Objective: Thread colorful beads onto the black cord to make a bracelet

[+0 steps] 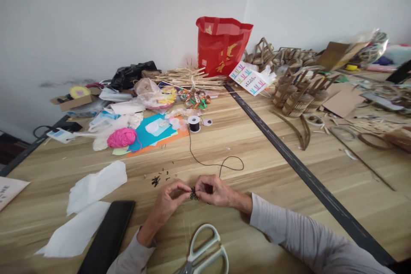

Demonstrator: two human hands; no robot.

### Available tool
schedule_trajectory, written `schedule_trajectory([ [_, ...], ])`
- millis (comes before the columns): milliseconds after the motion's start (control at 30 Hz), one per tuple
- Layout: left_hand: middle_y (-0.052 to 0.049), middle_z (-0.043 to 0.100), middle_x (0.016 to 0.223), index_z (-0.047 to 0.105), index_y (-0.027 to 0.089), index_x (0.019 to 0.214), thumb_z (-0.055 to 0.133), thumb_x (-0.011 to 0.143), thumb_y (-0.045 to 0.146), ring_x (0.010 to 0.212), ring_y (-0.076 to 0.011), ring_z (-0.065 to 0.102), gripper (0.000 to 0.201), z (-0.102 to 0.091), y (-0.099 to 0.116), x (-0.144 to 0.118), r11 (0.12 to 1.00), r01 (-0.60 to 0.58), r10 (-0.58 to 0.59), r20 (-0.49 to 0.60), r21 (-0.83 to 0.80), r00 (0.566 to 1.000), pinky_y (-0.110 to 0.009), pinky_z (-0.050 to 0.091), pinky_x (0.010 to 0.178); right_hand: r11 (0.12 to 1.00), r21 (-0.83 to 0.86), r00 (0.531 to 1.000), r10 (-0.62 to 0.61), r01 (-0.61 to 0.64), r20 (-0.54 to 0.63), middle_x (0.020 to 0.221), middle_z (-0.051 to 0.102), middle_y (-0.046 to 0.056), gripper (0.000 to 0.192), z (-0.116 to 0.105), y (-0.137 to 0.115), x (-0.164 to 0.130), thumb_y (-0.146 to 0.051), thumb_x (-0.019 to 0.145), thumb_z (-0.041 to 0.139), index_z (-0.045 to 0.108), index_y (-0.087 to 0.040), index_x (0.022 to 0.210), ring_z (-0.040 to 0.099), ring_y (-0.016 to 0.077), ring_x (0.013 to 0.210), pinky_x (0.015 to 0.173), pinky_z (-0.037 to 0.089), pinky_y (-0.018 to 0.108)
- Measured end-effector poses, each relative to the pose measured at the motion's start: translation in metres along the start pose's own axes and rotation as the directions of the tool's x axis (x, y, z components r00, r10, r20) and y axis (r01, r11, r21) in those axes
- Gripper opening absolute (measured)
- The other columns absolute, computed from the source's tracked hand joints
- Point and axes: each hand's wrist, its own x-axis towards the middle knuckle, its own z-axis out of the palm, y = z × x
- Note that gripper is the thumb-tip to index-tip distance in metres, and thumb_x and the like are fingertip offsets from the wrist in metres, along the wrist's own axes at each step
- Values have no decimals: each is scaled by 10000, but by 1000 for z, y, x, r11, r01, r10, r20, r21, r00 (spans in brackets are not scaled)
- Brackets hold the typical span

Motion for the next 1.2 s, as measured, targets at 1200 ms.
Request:
schedule_trajectory([
  [1200, -39, 650, 681, 678, 143, 693, 674, 690, 183, 658, -157, 609, 40, 0, 1, 0, 999, 17, -17, 4, 31, 1000, -243, 484, 617, 1000, 0, 1000, -8, 8, 17, 599, 486, -28, 58, -1, -1, 0, -173, 762, 591, 588, -115, 756, 406, 57, 520, 478, 332, 154],
])
